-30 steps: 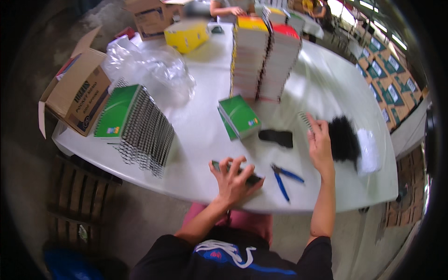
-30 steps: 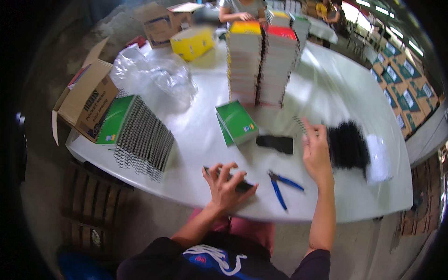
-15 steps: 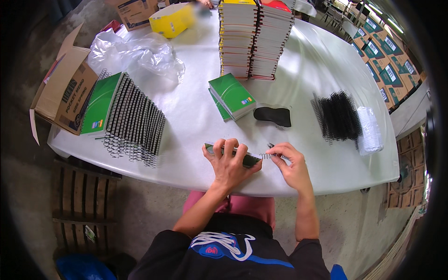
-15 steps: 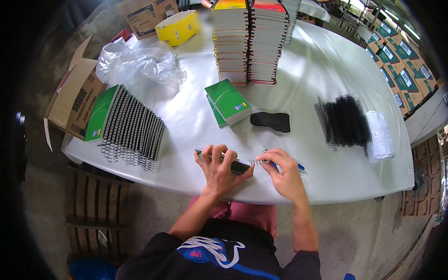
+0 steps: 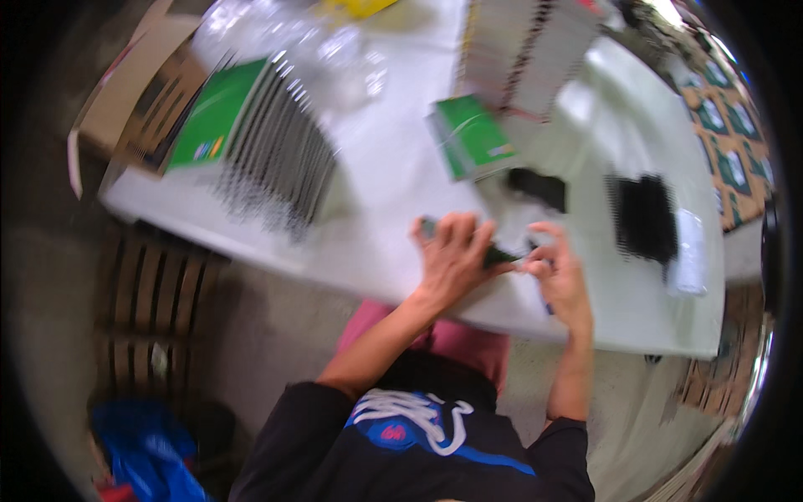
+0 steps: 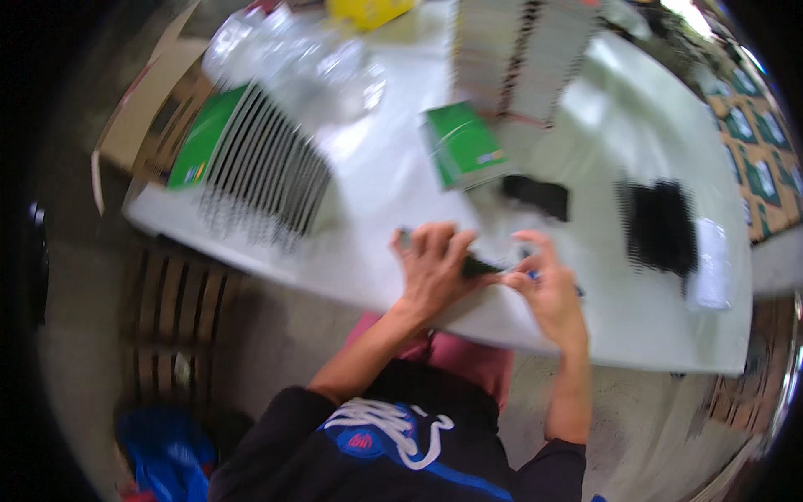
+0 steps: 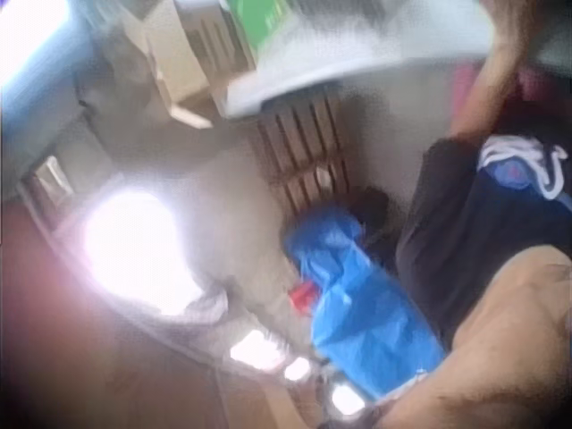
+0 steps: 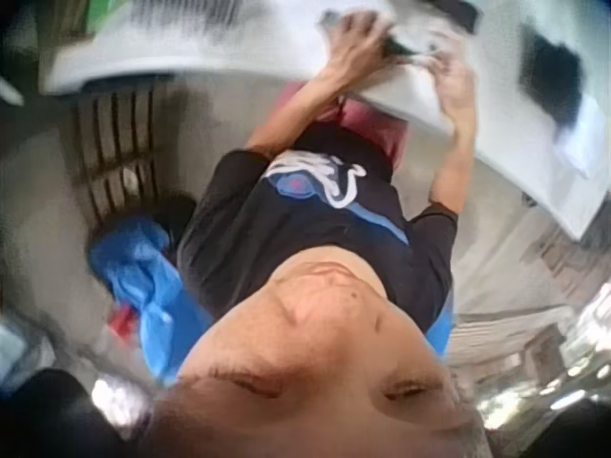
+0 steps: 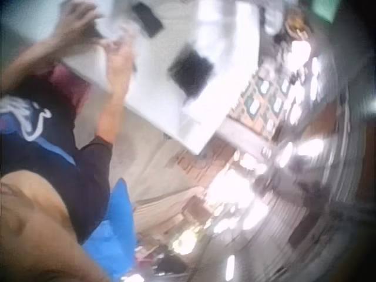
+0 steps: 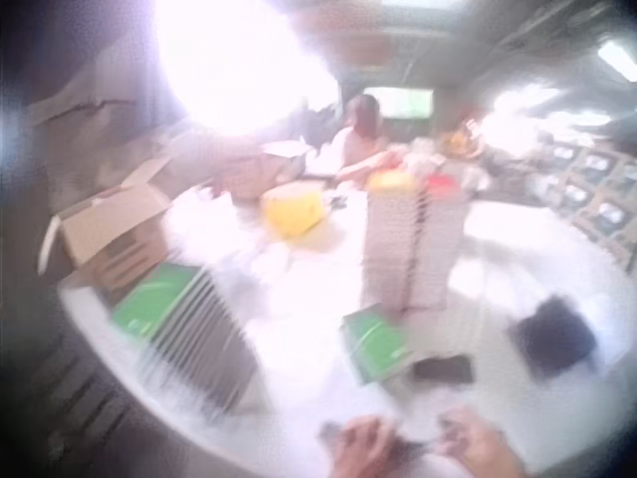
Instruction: The person inserts a spiral binding into a notebook cover and pages by hand, then uses pliers to clip and secure the ends of the spiral.
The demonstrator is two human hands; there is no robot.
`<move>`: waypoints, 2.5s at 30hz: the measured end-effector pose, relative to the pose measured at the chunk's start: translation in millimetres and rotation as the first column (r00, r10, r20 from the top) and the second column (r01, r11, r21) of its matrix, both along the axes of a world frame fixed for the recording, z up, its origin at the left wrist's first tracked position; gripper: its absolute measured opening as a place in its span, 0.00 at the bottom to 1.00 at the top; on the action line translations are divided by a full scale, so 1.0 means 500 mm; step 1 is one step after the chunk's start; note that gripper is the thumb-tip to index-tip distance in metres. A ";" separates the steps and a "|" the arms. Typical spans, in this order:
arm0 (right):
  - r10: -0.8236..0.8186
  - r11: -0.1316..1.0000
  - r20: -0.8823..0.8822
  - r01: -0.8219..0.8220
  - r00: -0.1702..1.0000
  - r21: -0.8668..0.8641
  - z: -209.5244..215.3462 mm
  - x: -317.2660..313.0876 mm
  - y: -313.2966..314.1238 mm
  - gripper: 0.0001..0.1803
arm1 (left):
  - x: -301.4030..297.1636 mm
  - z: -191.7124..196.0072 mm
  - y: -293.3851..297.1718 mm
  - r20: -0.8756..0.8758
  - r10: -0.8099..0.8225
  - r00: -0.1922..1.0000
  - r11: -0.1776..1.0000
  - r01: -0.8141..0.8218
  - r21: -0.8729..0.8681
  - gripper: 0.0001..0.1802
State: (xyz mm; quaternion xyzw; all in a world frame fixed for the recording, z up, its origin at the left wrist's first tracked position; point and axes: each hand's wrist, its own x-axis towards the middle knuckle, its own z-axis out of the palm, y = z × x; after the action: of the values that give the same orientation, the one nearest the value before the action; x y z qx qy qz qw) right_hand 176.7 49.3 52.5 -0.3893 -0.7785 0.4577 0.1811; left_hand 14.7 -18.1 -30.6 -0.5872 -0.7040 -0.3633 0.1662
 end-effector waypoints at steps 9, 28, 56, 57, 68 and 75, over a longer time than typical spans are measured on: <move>0.006 0.892 0.043 -0.025 0.999 0.452 -0.079 0.016 0.025 0.12 | 0.028 -0.054 0.047 -0.027 0.076 0.997 0.953 -0.065 0.296 0.26; 0.074 0.811 0.051 -0.090 0.996 0.579 -0.027 -0.012 0.001 0.05 | 0.035 -0.017 0.038 0.077 -0.057 0.995 0.979 0.041 0.198 0.26; 0.343 0.930 -0.554 -0.355 0.759 0.089 -0.021 -0.003 0.051 0.14 | -0.052 0.046 -0.012 0.200 -0.308 0.930 0.950 0.288 0.121 0.33; 0.277 0.960 -0.445 -0.262 0.851 0.096 -0.035 -0.004 0.062 0.14 | -0.056 0.045 -0.015 0.187 -0.306 0.933 0.950 0.289 0.116 0.33; 0.293 0.952 -0.385 -0.231 0.875 0.199 -0.035 -0.023 0.054 0.14 | -0.064 0.046 -0.012 0.232 -0.361 0.903 0.933 0.354 0.073 0.32; 0.395 0.918 -0.519 -0.354 0.759 0.180 -0.010 -0.032 0.034 0.13 | -0.069 0.029 -0.014 0.369 -0.385 0.846 0.919 0.389 0.066 0.31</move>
State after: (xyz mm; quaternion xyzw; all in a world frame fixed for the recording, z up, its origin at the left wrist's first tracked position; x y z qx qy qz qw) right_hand 160.8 66.2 47.7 -0.0727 -0.7720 0.5482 0.3133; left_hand -19.5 -25.0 -16.1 -0.6375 -0.5919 -0.4905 -0.0510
